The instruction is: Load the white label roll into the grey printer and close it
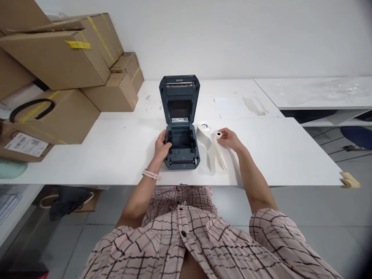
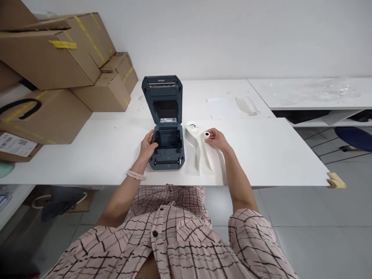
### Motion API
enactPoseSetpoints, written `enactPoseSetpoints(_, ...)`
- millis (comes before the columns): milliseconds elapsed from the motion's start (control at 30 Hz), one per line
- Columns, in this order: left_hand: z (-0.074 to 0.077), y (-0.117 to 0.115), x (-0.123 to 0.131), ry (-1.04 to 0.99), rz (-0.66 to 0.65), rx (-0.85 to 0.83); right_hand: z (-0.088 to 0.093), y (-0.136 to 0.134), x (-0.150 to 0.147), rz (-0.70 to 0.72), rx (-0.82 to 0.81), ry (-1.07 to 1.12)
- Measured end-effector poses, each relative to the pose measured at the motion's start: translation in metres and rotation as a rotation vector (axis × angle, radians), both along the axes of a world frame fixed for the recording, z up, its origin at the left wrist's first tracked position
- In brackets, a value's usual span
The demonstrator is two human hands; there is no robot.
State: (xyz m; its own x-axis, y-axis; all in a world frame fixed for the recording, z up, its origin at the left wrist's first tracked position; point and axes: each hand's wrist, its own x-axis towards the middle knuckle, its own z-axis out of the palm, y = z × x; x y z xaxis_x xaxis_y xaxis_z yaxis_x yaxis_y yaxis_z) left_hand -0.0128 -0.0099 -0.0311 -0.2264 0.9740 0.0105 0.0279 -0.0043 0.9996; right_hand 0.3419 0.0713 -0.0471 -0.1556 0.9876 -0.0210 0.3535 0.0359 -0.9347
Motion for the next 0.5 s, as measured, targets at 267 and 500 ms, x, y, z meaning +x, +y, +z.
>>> enactPoseSetpoints(267, 0.004, 0.000, 0.001, 0.005, -0.011, -0.027, 0.054, 0.009, 0.012, 0.236, 0.075, 0.023)
enactPoseSetpoints(500, 0.010, -0.003, 0.005, -0.017, 0.006, -0.071, 0.070, 0.055, -0.045, 0.521, -0.116, -0.308)
